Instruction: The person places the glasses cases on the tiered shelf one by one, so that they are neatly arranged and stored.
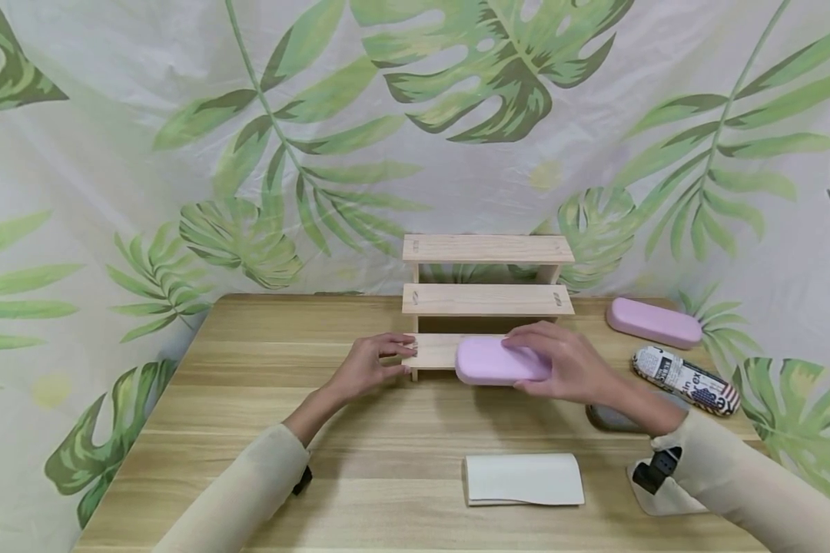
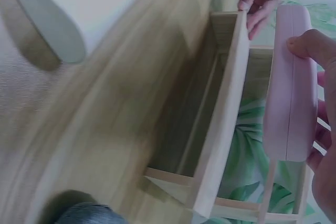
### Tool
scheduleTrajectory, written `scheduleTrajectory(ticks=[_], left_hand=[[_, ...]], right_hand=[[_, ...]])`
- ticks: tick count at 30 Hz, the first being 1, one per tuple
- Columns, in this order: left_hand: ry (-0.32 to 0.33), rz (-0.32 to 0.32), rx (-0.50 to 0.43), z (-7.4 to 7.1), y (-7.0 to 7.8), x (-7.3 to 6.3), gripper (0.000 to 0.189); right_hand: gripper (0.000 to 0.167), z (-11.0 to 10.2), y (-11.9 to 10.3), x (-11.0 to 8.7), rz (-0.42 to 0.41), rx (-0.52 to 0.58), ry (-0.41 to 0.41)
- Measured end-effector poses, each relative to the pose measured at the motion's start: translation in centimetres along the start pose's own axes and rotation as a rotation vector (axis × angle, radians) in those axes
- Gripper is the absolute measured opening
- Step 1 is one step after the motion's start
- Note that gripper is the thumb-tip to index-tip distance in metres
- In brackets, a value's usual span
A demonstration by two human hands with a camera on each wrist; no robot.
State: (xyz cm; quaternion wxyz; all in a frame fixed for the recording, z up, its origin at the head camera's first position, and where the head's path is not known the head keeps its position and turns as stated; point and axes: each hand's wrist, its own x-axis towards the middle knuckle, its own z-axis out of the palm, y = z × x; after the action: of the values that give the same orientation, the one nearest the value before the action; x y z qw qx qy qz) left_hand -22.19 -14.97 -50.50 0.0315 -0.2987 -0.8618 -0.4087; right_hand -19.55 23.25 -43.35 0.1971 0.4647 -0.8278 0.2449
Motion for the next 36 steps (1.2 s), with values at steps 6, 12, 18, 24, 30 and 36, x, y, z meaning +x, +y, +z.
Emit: scheduleTrajectory(ticks=[6, 12, 18, 24, 30, 36], left_hand=[[-0.002, -0.002, -0.002, 0.0, -0.1, 0.0, 0.029], [0.001, 0.003, -0.006, 0.0, 0.0, 0.0, 0.03], [0.004, 0.003, -0.013, 0.0, 0.0, 0.0, 0.029], [-0.002, -0.004, -0.022, 0.0, 0.0, 0.0, 0.029], [-0.002, 0.001, -0.01, -0.2, 0.3, 0.1, 0.028], [-0.001, 0.003, -0.011, -0.2, 0.4, 0.0, 0.028]], right_hand=[[0.061, -0.5, 0.2, 1.1, -0.007, 0.007, 0.029], [0.06, -0.6, 0.2, 2.2, -0.006, 0.013, 0.052], [0.06, -0.6, 0.2, 3.1, 0.009, 0.025, 0.058], [0.062, -0.5, 0.7, 4.0, 0.024, 0.03, 0.057], [0.061, -0.5, 1.0, 4.8, 0.057, 0.039, 0.069], [0.06, -0.5, 1.3, 5.7, 0.072, 0.042, 0.068]])
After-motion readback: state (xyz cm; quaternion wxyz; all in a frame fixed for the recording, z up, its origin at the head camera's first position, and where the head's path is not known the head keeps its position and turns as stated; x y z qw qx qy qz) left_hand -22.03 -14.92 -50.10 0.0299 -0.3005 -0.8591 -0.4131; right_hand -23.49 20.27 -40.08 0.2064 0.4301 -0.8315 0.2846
